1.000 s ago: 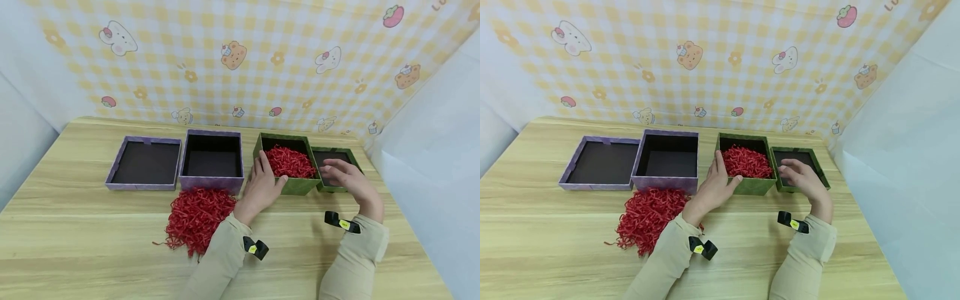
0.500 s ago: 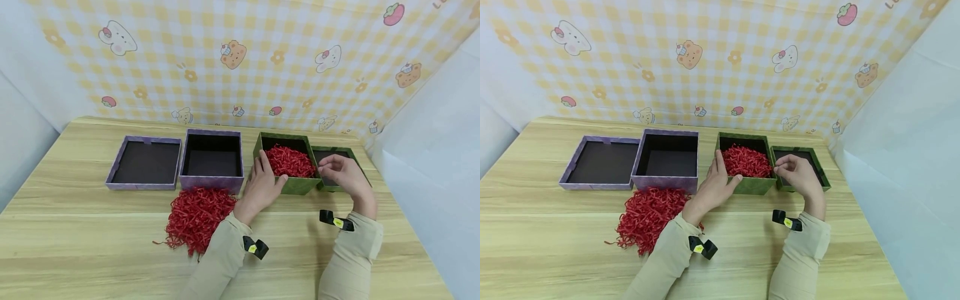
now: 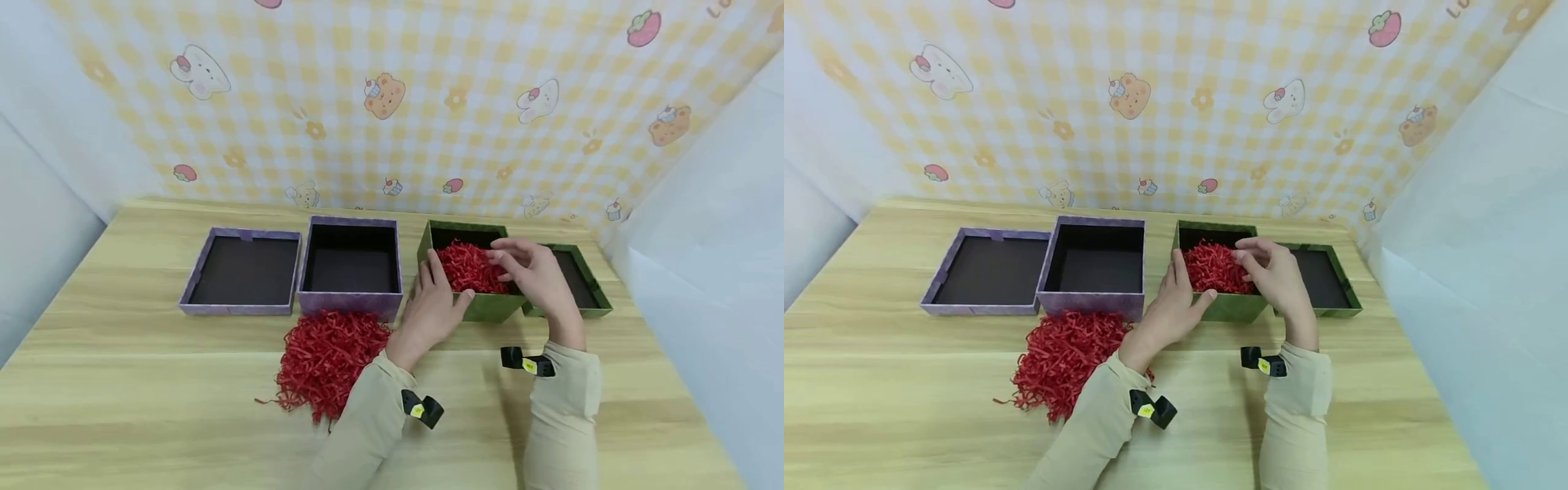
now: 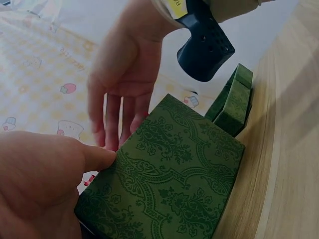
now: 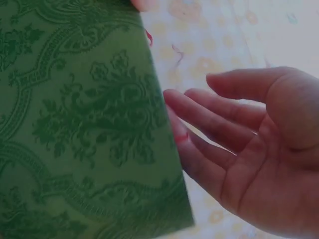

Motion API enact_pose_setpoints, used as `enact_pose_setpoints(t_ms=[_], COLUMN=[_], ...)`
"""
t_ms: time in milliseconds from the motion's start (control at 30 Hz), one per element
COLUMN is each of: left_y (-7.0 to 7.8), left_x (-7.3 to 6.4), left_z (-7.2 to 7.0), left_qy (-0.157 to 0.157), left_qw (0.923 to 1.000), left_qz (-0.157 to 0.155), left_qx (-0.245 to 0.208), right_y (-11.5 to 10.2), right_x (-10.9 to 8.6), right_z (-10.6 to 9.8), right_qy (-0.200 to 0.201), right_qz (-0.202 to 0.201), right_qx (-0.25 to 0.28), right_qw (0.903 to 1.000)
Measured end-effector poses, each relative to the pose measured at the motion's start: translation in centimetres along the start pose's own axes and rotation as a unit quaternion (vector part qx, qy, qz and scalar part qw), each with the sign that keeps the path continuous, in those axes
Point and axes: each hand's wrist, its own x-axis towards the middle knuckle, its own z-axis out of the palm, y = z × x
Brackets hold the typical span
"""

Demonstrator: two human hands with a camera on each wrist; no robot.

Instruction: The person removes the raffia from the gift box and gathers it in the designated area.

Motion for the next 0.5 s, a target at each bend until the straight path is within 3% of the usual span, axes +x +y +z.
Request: enact_pose_setpoints(t_ms=[100, 333, 500], left_y=[0.2, 0.5, 0.2], left_x=[0.0, 0.0, 0.1], left_z=[0.2, 0.5, 0.4], left_qy=[0.001, -0.008, -0.004], left_qw=[1.0, 0.9999, 0.9999], left_qz=[0.0, 0.003, -0.002], left_qx=[-0.004, -0.007, -0.01], right_y=[-0.9, -2.3, -1.7], right_x=[0.5, 2.1, 4.9], right_z=[-0.4, -1.8, -1.2], right_qy=[-0.031, -0.039, -0.147], right_qz=[-0.014, -0.025, 0.013], right_qx=[-0.015, -0.073, -0.134], right_qw=[0.9993, 0.9963, 0.98])
